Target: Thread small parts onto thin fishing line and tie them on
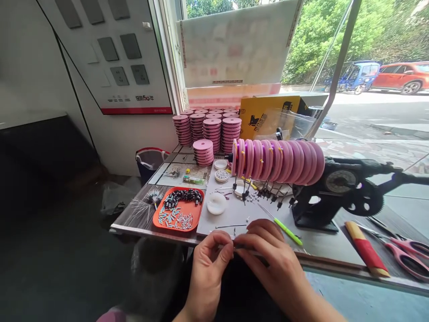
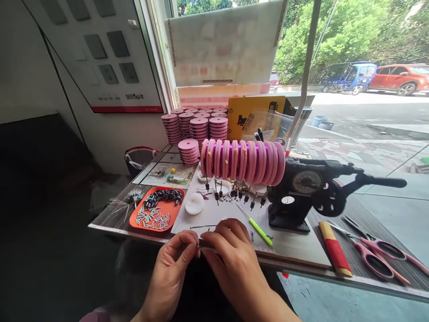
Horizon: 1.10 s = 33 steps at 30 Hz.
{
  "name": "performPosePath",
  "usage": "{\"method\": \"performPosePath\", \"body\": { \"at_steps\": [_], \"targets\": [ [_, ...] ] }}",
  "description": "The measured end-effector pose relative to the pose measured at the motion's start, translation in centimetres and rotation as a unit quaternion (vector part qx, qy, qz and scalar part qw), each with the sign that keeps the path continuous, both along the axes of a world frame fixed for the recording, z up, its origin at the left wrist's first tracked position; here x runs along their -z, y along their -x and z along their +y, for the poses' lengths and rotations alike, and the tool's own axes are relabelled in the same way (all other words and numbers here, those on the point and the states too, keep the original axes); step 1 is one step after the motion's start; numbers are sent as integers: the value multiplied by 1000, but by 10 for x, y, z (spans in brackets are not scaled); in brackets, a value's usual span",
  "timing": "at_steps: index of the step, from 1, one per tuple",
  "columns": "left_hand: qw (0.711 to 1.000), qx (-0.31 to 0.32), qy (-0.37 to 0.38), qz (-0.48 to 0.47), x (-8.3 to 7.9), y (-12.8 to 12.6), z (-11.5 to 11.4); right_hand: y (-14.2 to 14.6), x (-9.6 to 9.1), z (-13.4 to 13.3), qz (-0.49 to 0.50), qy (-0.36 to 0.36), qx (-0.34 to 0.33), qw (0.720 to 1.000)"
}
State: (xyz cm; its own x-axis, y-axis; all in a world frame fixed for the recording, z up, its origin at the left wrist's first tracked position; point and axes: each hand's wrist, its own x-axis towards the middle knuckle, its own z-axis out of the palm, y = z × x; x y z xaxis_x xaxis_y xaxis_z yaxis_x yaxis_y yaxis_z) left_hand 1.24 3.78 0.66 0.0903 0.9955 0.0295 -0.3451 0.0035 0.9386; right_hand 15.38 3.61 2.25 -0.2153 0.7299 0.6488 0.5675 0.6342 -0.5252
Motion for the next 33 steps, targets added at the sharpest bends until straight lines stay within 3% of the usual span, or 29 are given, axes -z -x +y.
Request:
{"method": "performPosePath", "body": {
  "at_steps": [6, 12, 17, 23, 28, 33],
  "targets": [
    [1000, -18, 17, 17, 0, 2, 2, -7, -6, 1, -41, 19, -11, 999],
    [996, 55, 73, 24, -9, 5, 4, -5, -6, 4, -83, -7, -23, 996],
    [996, 63, 69, 9, -7, 5, 5, -3, -5, 5, -66, -8, -42, 997],
    [990, 62, 85, -93, 0, 5, 7, -4, -9, 4, 7, 64, -79, 995],
    [986, 93, 96, -102, -3, 6, 8, -5, -16, 3, 34, 133, -122, 983],
    [980, 122, 116, -109, -2, 6, 10, -6, -19, 4, 34, 141, -129, 981]
  ]
}}
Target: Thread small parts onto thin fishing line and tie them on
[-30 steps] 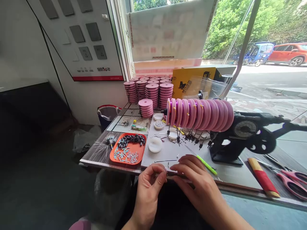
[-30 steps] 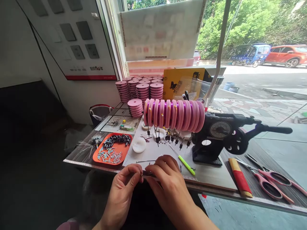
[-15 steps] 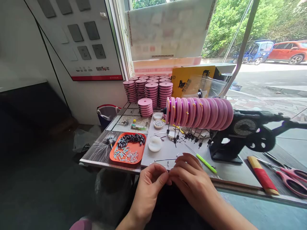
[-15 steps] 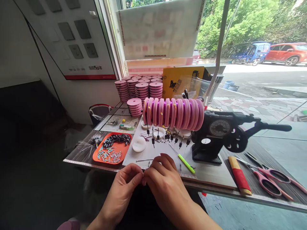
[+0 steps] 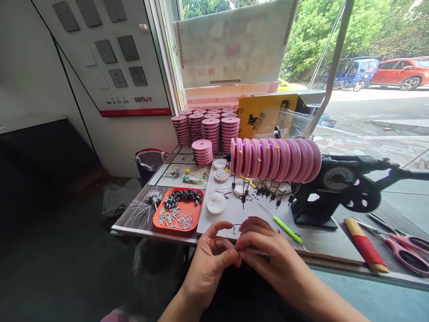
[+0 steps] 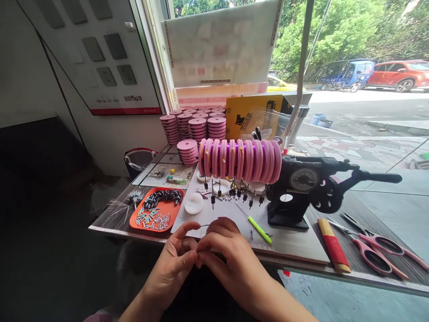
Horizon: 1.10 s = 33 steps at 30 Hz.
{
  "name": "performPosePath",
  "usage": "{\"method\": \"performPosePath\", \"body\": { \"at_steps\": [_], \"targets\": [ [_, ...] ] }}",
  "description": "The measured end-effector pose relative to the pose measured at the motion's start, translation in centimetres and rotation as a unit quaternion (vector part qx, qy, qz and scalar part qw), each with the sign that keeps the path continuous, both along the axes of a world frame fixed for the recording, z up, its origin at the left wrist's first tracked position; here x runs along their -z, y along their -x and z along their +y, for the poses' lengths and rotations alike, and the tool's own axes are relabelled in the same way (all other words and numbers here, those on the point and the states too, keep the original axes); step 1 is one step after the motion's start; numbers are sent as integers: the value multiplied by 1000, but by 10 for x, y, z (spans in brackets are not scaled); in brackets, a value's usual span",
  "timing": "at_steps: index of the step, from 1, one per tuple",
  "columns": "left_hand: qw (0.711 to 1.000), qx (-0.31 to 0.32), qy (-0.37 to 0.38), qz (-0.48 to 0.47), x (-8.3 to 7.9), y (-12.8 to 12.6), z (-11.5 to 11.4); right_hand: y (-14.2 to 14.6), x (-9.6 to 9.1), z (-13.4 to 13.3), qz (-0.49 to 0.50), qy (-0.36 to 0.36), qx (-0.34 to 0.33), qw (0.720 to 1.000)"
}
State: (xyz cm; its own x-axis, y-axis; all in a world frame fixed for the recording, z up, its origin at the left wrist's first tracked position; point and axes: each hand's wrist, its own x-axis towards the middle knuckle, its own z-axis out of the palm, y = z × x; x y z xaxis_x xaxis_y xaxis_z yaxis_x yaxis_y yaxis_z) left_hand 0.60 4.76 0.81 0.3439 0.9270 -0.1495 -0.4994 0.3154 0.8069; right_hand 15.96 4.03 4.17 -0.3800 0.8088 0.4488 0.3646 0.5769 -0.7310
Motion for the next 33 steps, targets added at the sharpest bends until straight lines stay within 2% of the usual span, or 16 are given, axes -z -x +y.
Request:
{"method": "performPosePath", "body": {
  "at_steps": [3, 6, 9, 12, 18, 21, 24, 27, 31, 33],
  "targets": [
    [999, 42, -3, 19, -1, 5, 0, -2, 0, 1, 1, -6, 1, 1000],
    [990, 72, -56, 109, -7, 11, 0, -6, 1, 1, 5, 0, 17, 1000],
    [970, 67, -122, 198, -14, 14, 0, -8, 3, 2, 7, 5, 21, 1000],
    [964, 55, -138, 222, -18, 10, 0, -7, 3, 4, 13, -5, 22, 1000],
    [983, 21, -76, 164, -11, 1, 0, -4, 7, 5, 71, 36, 23, 997],
    [988, 12, -93, 124, -6, -1, 1, -3, 10, 5, 117, 79, 7, 990],
    [985, -1, -122, 123, -3, -3, 1, -2, 13, 7, 134, 98, 4, 986],
    [987, -14, -120, 108, 0, -6, -1, -2, 16, 6, 105, 59, 25, 992],
    [996, -49, -38, 58, 6, -10, -9, -4, 25, -3, 58, -31, 114, 991],
    [998, -56, 9, 29, 9, -10, -13, -3, 33, -11, 82, -15, 162, 983]
  ]
}}
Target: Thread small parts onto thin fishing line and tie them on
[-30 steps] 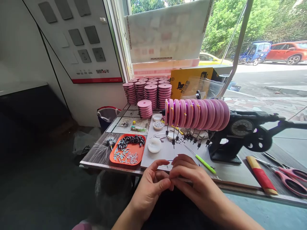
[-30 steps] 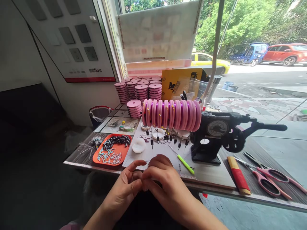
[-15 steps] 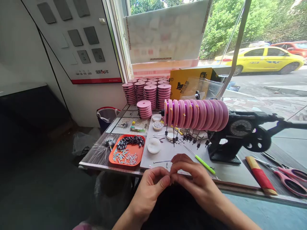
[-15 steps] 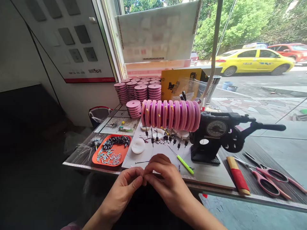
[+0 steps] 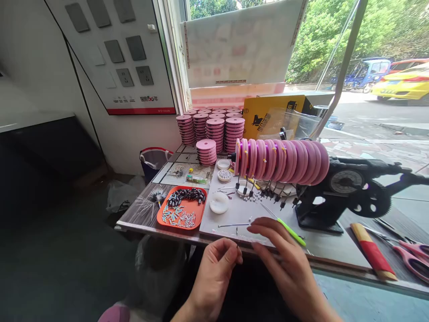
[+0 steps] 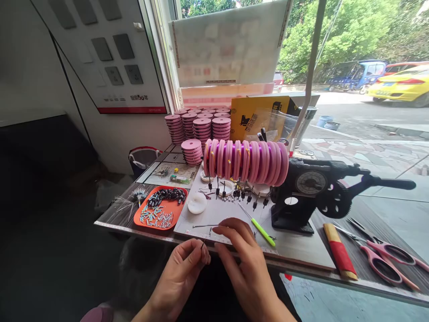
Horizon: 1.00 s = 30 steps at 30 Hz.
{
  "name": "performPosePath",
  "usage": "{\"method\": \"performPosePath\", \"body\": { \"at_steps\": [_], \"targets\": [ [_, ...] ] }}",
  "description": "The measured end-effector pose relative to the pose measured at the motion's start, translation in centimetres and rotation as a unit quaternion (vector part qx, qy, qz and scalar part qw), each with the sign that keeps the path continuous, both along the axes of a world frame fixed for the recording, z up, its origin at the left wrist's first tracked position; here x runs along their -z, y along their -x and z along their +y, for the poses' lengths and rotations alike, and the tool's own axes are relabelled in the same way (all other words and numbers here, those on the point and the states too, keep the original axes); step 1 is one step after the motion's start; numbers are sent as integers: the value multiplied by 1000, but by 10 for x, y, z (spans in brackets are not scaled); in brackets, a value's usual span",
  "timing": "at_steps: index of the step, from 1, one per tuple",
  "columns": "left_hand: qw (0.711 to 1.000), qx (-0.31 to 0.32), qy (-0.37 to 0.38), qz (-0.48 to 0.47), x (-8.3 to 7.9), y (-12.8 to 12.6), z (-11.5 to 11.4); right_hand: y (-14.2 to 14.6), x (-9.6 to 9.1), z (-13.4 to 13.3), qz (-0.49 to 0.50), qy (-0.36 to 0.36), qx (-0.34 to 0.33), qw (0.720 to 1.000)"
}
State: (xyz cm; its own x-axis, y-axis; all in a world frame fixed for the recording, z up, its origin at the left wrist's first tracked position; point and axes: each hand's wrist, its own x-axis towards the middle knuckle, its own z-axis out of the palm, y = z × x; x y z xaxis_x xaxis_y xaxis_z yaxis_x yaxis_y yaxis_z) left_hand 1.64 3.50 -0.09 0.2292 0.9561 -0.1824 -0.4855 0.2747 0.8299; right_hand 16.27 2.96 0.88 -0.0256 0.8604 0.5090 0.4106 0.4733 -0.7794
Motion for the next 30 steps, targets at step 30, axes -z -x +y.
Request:
{"method": "performPosePath", "body": {
  "at_steps": [30],
  "targets": [
    [998, -1, 48, -27, 4, -1, -13, 17, 12, -7, 324, 333, -102, 880]
  ]
}}
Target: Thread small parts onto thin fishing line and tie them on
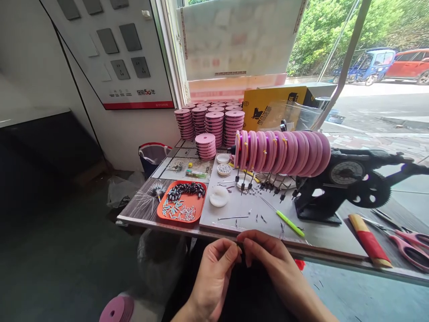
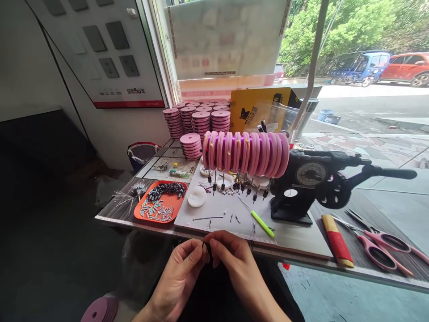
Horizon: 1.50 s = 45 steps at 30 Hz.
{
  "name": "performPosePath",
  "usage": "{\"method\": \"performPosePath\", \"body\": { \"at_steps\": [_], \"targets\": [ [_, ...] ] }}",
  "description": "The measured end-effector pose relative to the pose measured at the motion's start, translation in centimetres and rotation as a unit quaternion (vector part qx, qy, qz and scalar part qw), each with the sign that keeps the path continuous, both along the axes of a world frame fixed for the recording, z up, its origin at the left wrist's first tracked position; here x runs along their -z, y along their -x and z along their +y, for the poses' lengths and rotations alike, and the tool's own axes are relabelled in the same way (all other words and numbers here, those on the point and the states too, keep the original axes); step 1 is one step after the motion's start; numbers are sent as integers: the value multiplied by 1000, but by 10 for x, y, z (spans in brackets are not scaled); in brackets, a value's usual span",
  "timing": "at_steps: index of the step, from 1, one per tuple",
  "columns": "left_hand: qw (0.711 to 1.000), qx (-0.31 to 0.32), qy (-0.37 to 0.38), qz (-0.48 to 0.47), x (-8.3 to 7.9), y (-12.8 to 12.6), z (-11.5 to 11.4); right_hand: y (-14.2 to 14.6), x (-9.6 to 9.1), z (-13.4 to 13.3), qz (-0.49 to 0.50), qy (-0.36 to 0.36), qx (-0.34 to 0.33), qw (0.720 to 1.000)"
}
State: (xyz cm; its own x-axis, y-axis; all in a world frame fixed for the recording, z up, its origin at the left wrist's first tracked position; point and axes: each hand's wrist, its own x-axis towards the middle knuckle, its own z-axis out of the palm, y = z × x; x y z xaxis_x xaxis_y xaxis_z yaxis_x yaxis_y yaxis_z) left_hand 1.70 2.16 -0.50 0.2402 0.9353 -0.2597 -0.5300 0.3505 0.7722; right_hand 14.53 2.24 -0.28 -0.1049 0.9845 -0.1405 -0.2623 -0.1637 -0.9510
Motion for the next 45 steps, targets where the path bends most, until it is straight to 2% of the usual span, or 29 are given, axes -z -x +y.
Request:
{"method": "performPosePath", "body": {
  "at_steps": [7, 15, 23, 36, 41, 45],
  "targets": [
    [1000, -7, -3, -2, -3, -1, -3, 6, -4, -2, 48, -2, -7, 999],
    [999, -8, -29, 41, 1, 1, -4, 6, -7, -1, 30, -5, -8, 1000],
    [999, -5, -40, 26, -1, 1, -5, 7, -9, -2, 47, -3, -10, 999],
    [999, -15, -6, -30, 1, 2, -6, 11, -6, 0, 38, -6, -22, 999],
    [1000, -21, -8, -5, -2, 2, -5, 13, -9, 2, 31, -13, -21, 999],
    [1000, 1, -15, 28, -4, 5, -4, 13, -9, 2, 43, -3, -32, 999]
  ]
}}
